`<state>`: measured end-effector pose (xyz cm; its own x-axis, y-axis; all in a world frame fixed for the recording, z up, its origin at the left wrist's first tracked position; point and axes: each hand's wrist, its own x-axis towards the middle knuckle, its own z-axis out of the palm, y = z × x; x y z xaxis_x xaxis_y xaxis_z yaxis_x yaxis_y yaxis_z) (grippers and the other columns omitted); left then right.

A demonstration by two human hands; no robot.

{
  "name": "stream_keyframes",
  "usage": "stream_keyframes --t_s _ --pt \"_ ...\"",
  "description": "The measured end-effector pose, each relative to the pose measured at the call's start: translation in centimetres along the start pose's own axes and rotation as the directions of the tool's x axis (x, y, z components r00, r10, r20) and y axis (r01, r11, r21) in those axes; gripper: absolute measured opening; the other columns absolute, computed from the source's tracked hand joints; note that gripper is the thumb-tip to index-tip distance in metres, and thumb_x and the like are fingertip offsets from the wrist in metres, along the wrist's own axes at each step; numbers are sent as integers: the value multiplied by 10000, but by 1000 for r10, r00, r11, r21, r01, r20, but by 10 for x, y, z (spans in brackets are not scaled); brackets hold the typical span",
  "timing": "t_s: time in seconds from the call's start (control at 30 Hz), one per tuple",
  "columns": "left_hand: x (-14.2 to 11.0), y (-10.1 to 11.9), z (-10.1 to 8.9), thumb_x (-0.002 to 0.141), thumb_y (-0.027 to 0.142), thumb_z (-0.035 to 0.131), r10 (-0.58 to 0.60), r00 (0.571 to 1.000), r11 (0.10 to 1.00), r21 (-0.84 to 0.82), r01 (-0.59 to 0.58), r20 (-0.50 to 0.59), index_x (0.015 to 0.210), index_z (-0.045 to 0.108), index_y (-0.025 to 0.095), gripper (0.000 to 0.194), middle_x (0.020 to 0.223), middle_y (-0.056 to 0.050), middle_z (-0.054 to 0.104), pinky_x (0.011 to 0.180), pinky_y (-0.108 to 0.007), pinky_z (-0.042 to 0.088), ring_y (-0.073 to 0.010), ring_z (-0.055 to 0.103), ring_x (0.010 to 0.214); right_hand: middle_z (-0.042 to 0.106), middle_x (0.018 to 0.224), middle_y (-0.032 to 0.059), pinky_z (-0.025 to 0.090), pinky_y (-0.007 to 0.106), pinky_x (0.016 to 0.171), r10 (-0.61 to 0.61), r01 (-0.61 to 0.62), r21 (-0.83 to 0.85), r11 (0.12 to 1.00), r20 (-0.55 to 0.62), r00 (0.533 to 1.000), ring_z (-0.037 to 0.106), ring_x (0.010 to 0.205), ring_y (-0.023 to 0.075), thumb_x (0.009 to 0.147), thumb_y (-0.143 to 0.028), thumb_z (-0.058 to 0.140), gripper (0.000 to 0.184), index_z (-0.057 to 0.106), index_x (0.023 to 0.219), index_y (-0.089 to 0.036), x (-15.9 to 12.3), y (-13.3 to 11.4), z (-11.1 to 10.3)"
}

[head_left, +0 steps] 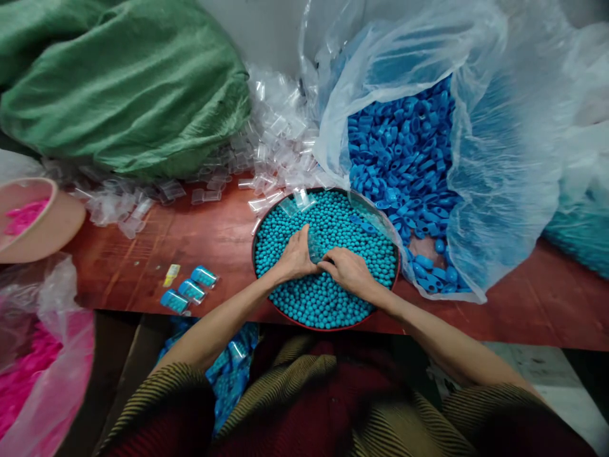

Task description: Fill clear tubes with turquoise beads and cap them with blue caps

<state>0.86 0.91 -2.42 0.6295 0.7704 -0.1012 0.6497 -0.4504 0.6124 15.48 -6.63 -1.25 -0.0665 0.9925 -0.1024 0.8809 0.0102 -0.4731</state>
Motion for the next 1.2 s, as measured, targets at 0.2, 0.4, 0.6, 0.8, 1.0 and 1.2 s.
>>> stream_keyframes --t_s 0.2,0.4,0.6,0.8,1.0,1.2 --pt "4 -5 -3 470 404 806 18 997 1000 14 -19 71 1437 78 97 1249 1396 -247 331 1055 -530 311 -408 311 1321 629 775 38 398 294 692 10 -2 76 997 -104 994 559 772 182 872 -288 538 192 583 703 -209 -4 -1 9" --pt "6 -3 -9 418 375 834 25 986 999 19 -29 167 1437 87 49 1304 1388 -281 328 1056 -527 311 -415 313 1315 610 767 77 379 314 697 -253 241 -99 965 -139 957 518 778 211 897 -234 463 188 570 748 -191 1 -3 11" --pt "-3 -3 -6 523 383 785 29 997 999 37 -32 65 1446 110 89 1180 1388 -234 357 1070 -524 306 -386 335 1311 622 803 63 387 296 718 -351 351 -6 936 -35 936 521 772 180 920 -219 420 209 594 810 -181 -2 2 -3" --pt "-3 -4 -1 585 267 709 27 999 999 41 -26 -25 1424 193 47 1010 1347 -221 419 1065 -484 338 -354 383 1280 607 959 58 333 414 936 -764 787 -101 609 194 616 483 965 216 877 -290 493 146 611 827 -220 -31 1 0" --pt "4 -9 -6 603 290 695 -71 977 997 -40 65 -199 1393 275 75 920 1321 -187 459 1062 -473 352 -337 426 1253 585 909 49 244 502 1057 -780 820 -252 514 261 569 484 977 213 869 -269 477 126 588 856 -212 6 17 18" --pt "-4 -12 -21 581 301 709 -152 949 988 -27 150 -276 1374 304 94 914 1263 -166 504 1023 -461 392 -336 470 1209 581 1093 110 226 577 1061 -780 781 -238 577 123 614 421 1193 291 846 -378 533 251 611 1007 -202 41 39 17"
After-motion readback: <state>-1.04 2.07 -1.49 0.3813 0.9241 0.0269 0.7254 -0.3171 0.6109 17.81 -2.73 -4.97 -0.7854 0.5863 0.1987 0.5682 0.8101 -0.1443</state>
